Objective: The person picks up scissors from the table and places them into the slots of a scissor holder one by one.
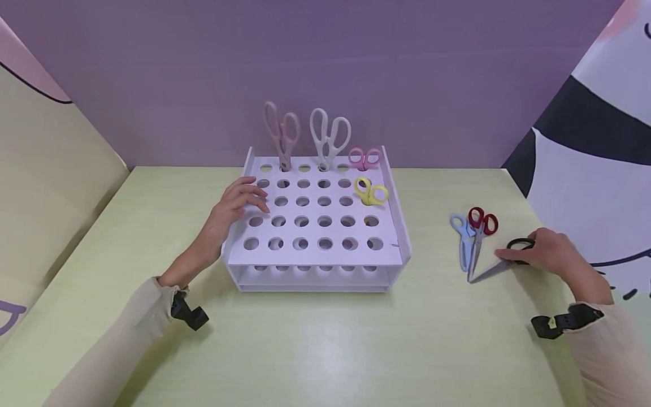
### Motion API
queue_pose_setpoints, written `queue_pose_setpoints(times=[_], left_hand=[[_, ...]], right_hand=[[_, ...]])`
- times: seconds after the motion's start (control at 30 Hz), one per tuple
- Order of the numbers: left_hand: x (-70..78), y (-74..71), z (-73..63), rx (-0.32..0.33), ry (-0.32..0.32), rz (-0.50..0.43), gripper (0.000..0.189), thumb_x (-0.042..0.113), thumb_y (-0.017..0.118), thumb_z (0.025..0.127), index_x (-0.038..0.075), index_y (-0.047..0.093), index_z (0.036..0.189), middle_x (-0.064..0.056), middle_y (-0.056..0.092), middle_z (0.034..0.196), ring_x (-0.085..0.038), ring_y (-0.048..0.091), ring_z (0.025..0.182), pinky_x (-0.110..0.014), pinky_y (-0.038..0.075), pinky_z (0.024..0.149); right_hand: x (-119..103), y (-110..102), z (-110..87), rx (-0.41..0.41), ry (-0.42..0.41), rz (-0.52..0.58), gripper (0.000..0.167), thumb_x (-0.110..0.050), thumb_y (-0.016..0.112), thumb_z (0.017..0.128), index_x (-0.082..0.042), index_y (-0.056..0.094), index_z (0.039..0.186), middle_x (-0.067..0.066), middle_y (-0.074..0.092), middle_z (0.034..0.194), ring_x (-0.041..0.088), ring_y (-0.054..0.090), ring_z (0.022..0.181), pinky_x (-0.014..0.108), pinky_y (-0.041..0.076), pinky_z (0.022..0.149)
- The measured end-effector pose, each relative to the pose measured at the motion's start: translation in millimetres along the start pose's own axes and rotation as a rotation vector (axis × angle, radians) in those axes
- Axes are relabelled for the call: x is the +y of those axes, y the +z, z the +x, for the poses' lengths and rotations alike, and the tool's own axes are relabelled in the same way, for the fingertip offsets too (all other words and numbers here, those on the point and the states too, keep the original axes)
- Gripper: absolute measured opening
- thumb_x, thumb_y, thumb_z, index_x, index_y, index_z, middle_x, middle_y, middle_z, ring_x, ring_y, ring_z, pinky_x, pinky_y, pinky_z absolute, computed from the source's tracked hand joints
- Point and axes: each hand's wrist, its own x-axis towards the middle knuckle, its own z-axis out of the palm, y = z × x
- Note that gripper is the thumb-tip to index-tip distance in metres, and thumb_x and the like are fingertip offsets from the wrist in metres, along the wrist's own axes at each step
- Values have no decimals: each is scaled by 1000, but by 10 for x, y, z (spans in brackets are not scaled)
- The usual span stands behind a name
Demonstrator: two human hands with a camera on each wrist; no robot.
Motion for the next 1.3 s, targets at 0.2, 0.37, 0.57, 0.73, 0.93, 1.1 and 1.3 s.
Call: queue_pose_setpoints(times=[0.2, 0.37, 0.57, 0.73, 0.93, 1.1, 1.3], left_hand=[[-4, -13, -1, 1, 0, 4, 34, 1, 35, 86, 2, 68, 95, -18, 59, 122, -29, 32, 141, -45, 16, 119], [17, -11, 13, -18, -12, 7, 35, 0, 35, 86, 3, 68, 96, -17, 59, 123, -29, 31, 142, -45, 16, 119], [17, -13, 29, -12, -3, 17, 35, 0, 35, 85, 4, 68, 94, -17, 59, 122, -29, 32, 141, -45, 17, 118], [-17, -5, 26, -4, 12, 4, 33, 3, 35, 87, 3, 68, 93, -17, 60, 121, -30, 33, 140, -46, 17, 118], [-29, -1, 11, 0, 6, -3, 33, 6, 35, 89, 4, 68, 93, -17, 60, 121, -27, 32, 140, -46, 16, 118], [-27, 2, 9, 3, 10, -11, 33, 6, 35, 89, 4, 68, 94, -18, 59, 121, -28, 32, 141, -47, 16, 119], [-28, 7, 12, 7, 11, -16, 33, 6, 34, 89, 3, 67, 94, -18, 59, 121, -29, 32, 140, -46, 16, 119]], right_hand=[[-59, -10, -45, -11, -13, 29, 96, -61, 72, 81, 26, 43, 107, 22, 52, 79, 35, 51, 77, 35, 43, 58], [-52, 52, -136, -49, 23, 191, 97, -56, 75, 81, 24, 32, 117, 13, 53, 79, 23, 58, 68, 32, 46, 58], [-79, 80, -247, 82, 11, 213, 99, -49, 76, 83, 23, 25, 129, 12, 56, 73, 24, 55, 64, 32, 43, 55], [-127, 23, -316, 170, -26, 173, 90, -44, 73, 87, 21, 27, 130, 9, 60, 64, 26, 57, 59, 32, 41, 53], [-213, -7, -367, 296, -80, 178, 74, -36, 68, 93, 13, 33, 136, 8, 63, 62, 26, 61, 55, 32, 41, 54], [-345, -29, -434, 423, -97, 225, 63, -23, 63, 97, 11, 34, 142, 23, 64, 76, 19, 61, 49, 22, 38, 49], [-526, -91, -546, 524, -130, 266, 58, -14, 58, 99, 8, 32, 147, 34, 52, 107, -11, 50, 46, 12, 35, 47]])
